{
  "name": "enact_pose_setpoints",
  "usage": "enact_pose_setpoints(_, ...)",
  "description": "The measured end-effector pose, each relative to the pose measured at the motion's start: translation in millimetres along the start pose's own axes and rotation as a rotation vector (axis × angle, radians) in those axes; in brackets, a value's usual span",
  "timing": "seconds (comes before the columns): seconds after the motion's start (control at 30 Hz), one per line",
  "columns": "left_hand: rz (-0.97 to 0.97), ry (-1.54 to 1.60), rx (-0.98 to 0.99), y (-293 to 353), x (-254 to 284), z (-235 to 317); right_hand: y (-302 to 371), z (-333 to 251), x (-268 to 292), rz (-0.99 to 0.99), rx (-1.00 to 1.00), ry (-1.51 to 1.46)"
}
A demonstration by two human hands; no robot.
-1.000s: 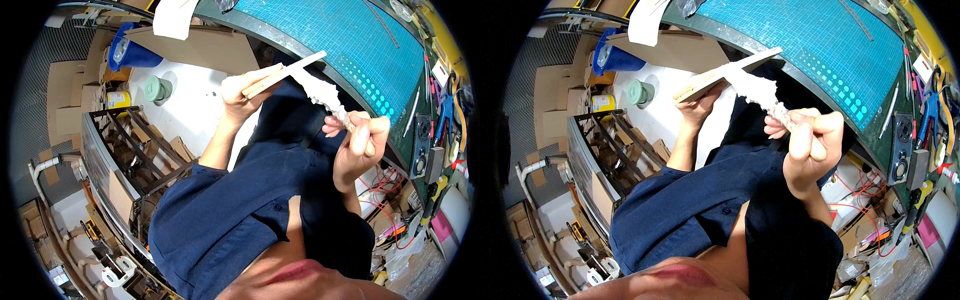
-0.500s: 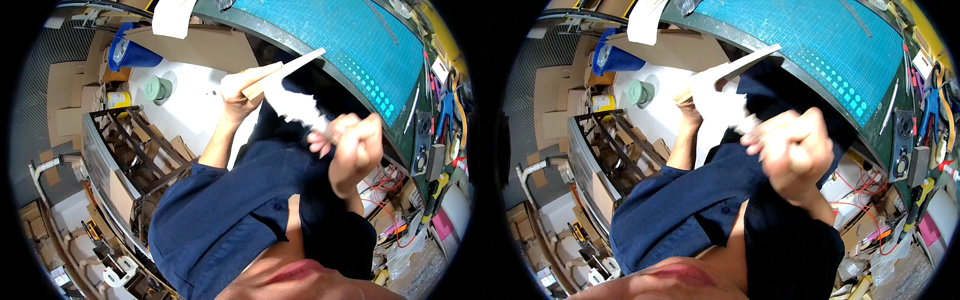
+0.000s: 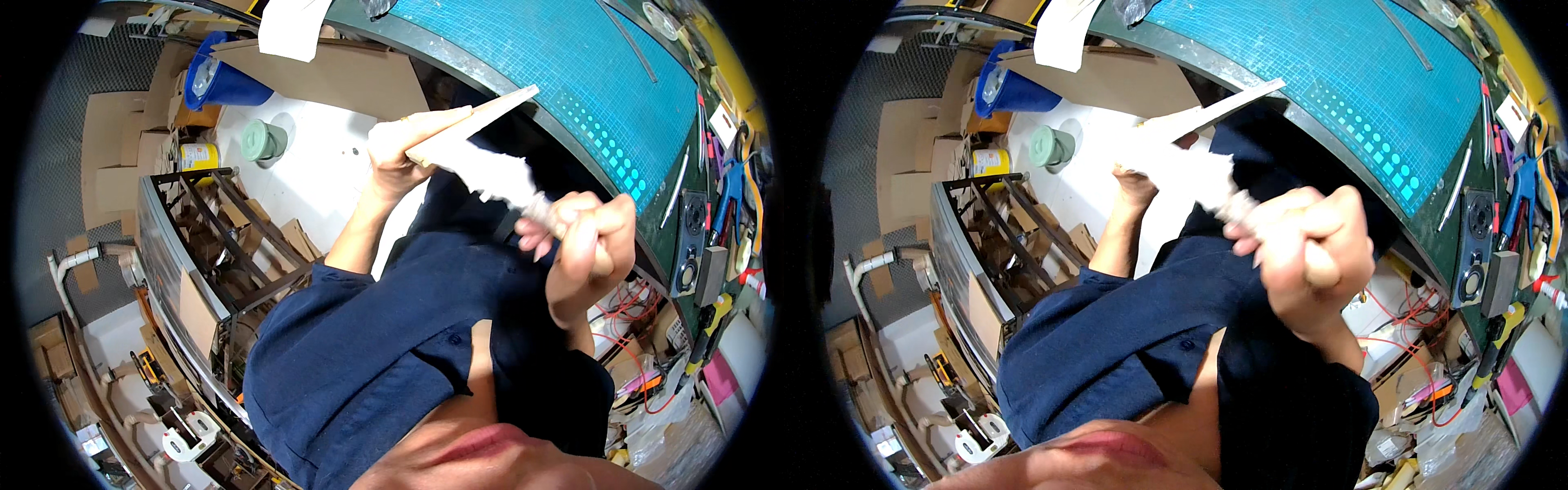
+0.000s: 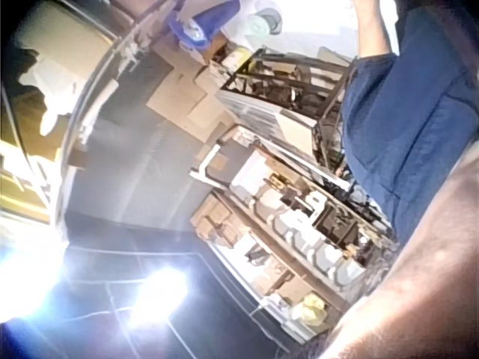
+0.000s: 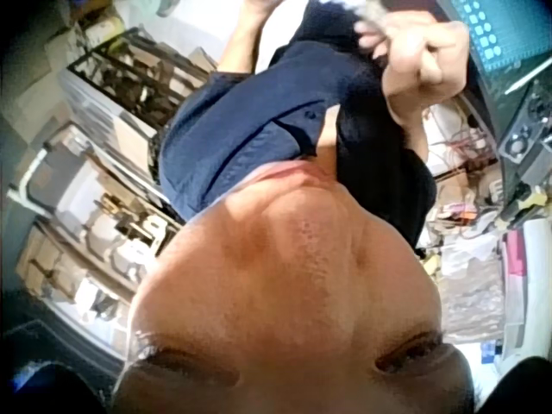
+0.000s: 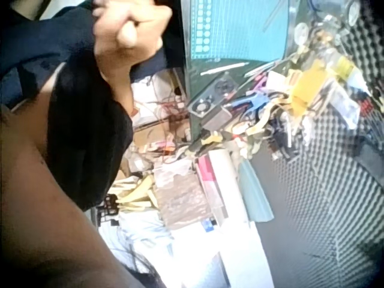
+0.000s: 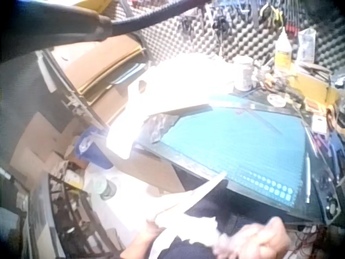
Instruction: The person applies glue to the edges of a folded cardboard piece and joins it to another cardboard sheet. They then use a staple gun to secure the joined edges, completing a small cardboard assembly.
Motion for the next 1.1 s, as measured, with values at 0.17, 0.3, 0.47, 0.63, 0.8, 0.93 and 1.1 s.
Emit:
enact_pose_setpoints(0.17,0.109,-0.182,-0.128,-4.5,-1.9,5.9,-5.1,11.2,8.3,0.064,-0.108,0.006)
enact_pose_setpoints(0.3,0.012,-0.182,-0.015,1.2,-1.1,-8.6,2.3,-4.1,-8.9,-0.144,0.038,-0.114)
enact_pose_setpoints(0.47,0.079,-0.173,-0.117,-5.5,-2.5,7.0,-8.6,19.4,12.4,0.111,-0.090,0.002)
enact_pose_setpoints(0.63,0.095,-0.246,-0.175,-11.7,-1.0,13.7,-3.6,11.0,10.8,0.060,-0.094,0.010)
enact_pose_setpoints(0.8,0.038,-0.139,0.023,-0.8,-2.8,2.2,5.4,-5.2,-5.3,-0.166,0.077,-0.116)
enact_pose_setpoints(0.93,0.072,-0.260,-0.185,-9.1,-0.8,12.6,5.2,7.0,10.0,0.152,-0.101,-0.099)
enact_pose_setpoints(1.1,0.007,-0.279,-0.032,-8.8,2.6,11.7,5.4,-4.5,-5.1,-0.234,0.097,-0.042)
Point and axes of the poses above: each hand's wrist, its own y-axis away from the middle knuckle, its own x-axis out of the back of the hand, z = x × y, the point moved 3 cm from there along -y, towards the middle knuckle, and after that the axes turned 8 degrees about -z, right-handed, at the moved point
